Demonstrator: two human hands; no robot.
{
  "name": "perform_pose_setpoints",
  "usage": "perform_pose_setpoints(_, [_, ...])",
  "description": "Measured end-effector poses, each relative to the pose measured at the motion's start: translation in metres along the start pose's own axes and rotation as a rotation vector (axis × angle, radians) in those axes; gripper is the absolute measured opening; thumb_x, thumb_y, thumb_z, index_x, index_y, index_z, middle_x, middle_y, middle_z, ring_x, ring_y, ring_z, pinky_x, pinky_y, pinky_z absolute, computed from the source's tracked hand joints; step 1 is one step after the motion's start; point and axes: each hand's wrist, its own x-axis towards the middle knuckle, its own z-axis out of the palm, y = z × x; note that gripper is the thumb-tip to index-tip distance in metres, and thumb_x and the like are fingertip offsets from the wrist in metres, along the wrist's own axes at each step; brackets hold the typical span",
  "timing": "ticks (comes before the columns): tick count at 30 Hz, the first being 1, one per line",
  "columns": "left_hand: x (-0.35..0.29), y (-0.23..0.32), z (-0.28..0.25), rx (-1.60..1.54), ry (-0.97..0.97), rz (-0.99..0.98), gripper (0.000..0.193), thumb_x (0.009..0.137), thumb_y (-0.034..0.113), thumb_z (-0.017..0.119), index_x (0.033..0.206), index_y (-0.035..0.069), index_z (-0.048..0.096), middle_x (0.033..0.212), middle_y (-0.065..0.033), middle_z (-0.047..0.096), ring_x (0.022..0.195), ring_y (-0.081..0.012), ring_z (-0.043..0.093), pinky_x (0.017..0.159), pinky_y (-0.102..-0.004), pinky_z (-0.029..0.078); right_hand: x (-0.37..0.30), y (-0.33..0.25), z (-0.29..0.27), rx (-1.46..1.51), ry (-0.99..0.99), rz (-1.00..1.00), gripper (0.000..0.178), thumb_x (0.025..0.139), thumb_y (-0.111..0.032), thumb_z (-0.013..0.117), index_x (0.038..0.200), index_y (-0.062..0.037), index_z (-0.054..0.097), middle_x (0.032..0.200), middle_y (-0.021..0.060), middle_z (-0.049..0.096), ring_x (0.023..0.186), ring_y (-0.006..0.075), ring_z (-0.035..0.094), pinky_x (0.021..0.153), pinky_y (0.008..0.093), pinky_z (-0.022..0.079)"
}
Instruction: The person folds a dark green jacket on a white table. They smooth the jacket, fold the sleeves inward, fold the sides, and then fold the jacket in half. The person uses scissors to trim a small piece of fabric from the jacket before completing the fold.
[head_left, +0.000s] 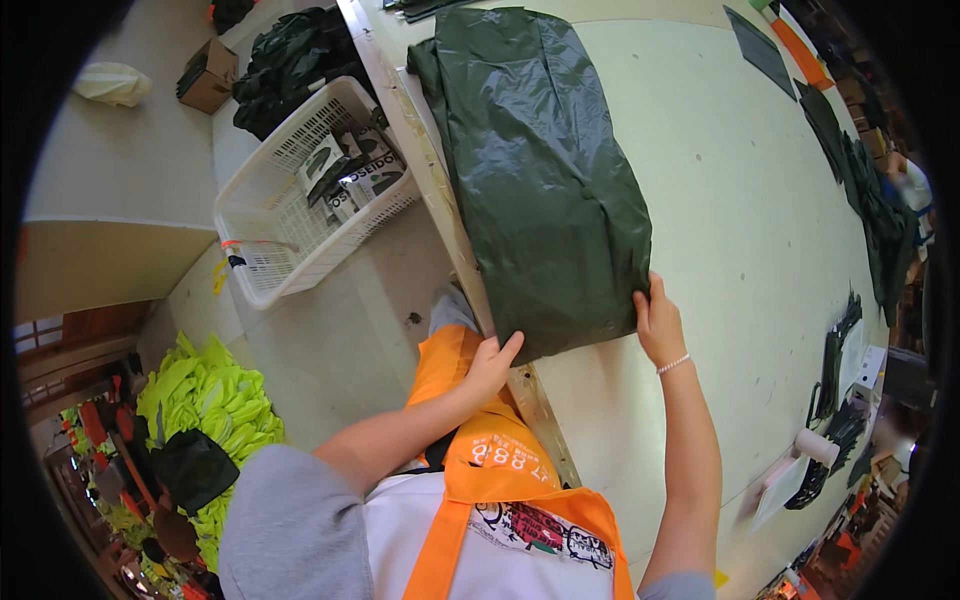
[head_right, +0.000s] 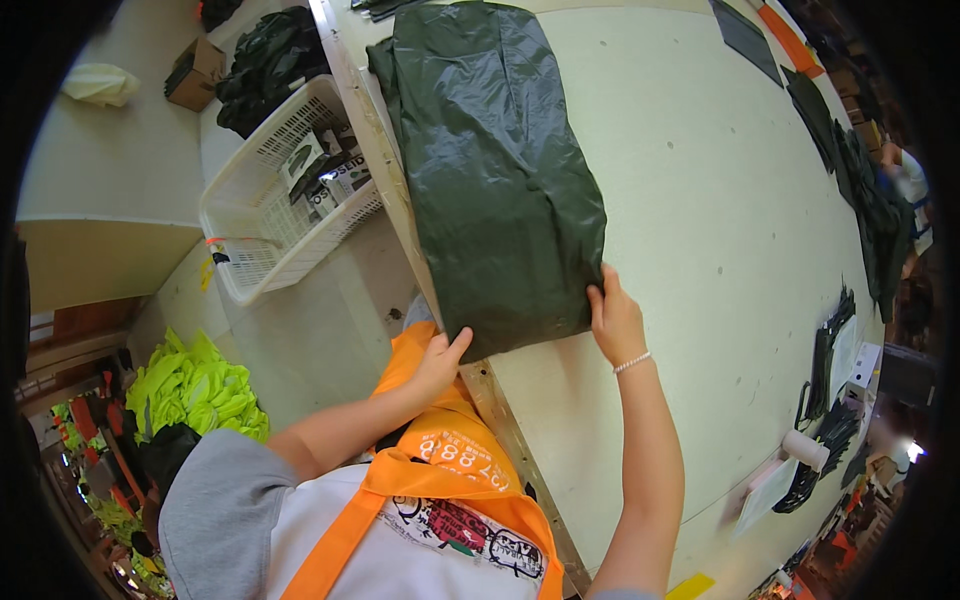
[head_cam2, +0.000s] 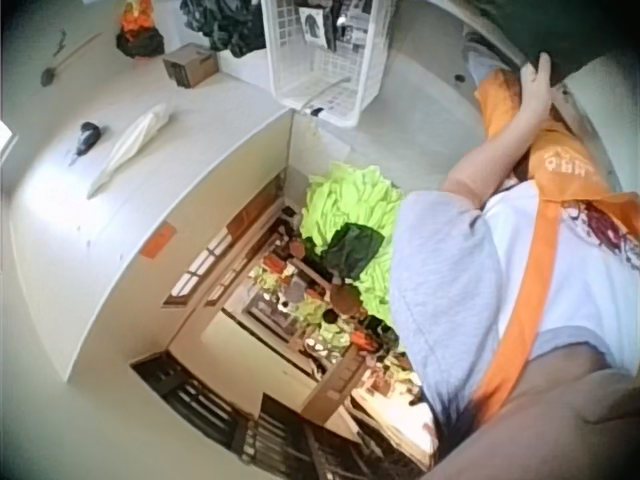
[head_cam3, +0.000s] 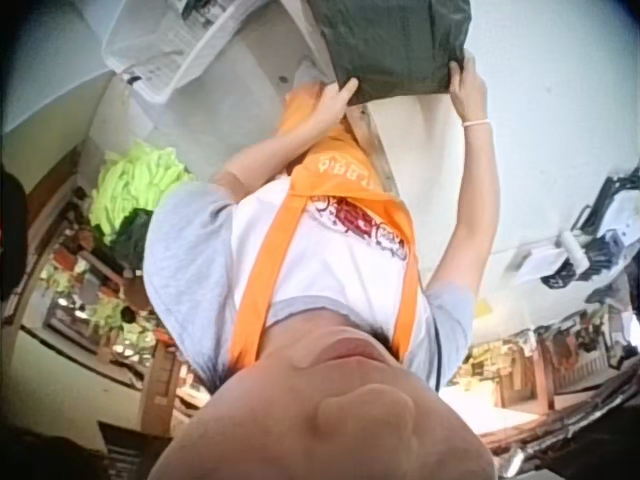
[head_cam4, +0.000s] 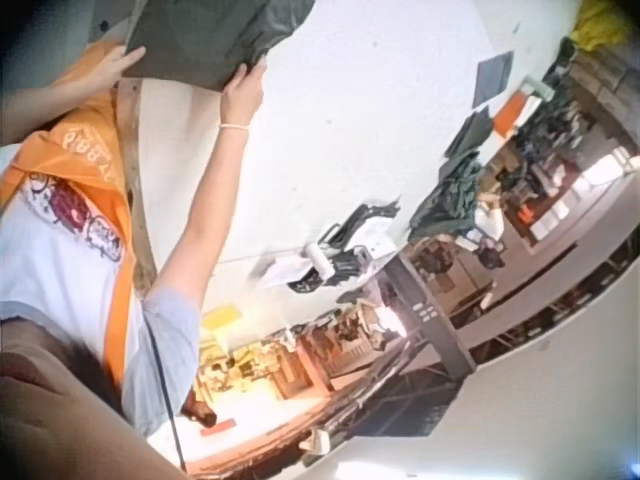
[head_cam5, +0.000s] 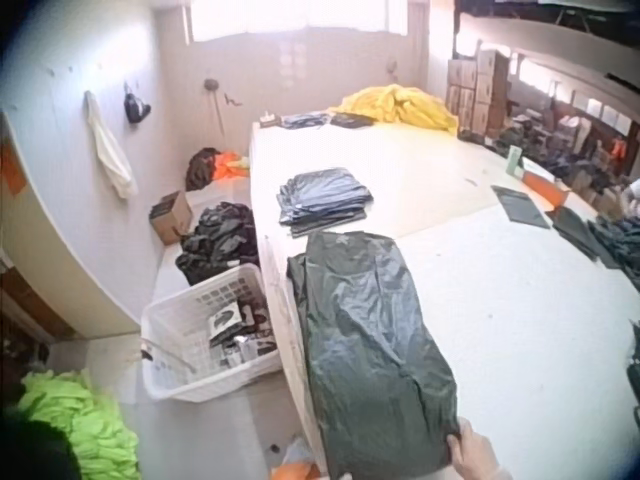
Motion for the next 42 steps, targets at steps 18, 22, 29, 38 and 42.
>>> perform_pose_setpoints(18, [0.280,0.250,-0.129,1.033,0.499,0.840,0.059,0.082,0.040,0.063,0.120,-0.003,0.051,0.127,-0.0211,0.048,0.120,-0.0350,0.043,0.099,-0.0413,0.035,0.291,-0.011,-0.011,0.487,-0.191,0.383,0.062,0.093,-0.053,0.043,0.124,-0.0005,0.054,0.115,0.0057,0.060,0.103,0.0150,0.054,0.089,0.0291,0.042])
perform_pose_setpoints(22, [0.378,0.283,-0.147,0.949,0.451,0.634,0.061,0.083,0.047,0.059,0.116,-0.004,0.055,0.117,-0.0216,0.055,0.112,-0.0341,0.051,0.093,-0.0392,0.040,0.386,-0.041,0.002,0.768,-0.164,0.520,0.063,0.093,-0.054,0.042,0.122,0.0008,0.055,0.113,0.0072,0.062,0.099,0.0160,0.057,0.088,0.0303,0.044])
perform_pose_setpoints(29, [0.390,0.272,-0.156,0.097,0.093,0.434,0.029,0.084,0.018,0.064,0.106,-0.001,0.063,0.105,-0.0102,0.064,0.099,-0.0230,0.059,0.089,-0.0317,0.043,0.418,-0.134,-0.027,1.083,-0.291,0.311,0.051,0.084,-0.025,0.065,0.122,0.0045,0.052,0.114,0.0107,0.060,0.098,0.0161,0.059,0.085,0.0287,0.048])
perform_pose_setpoints(38, [0.396,0.280,-0.173,0.149,0.356,0.383,0.021,0.094,0.017,0.053,0.100,-0.002,0.061,0.091,-0.0028,0.062,0.084,-0.0085,0.053,0.077,-0.0234,0.043,0.477,-0.156,0.034,0.162,-0.149,0.248,0.042,0.068,-0.025,0.080,0.094,0.0050,0.066,0.082,0.0092,0.068,0.077,0.0152,0.063,0.072,0.0300,0.051])
perform_pose_setpoints(42, [0.396,0.299,-0.174,-0.039,0.319,0.220,0.025,0.092,0.021,0.058,0.091,-0.003,0.063,0.083,0.0005,0.060,0.076,-0.0081,0.050,0.071,-0.0245,0.043,0.474,-0.125,0.012,0.427,-0.322,0.370,0.057,0.077,-0.046,0.069,0.110,0.0006,0.061,0.100,0.0081,0.066,0.090,0.0153,0.061,0.080,0.0280,0.047])
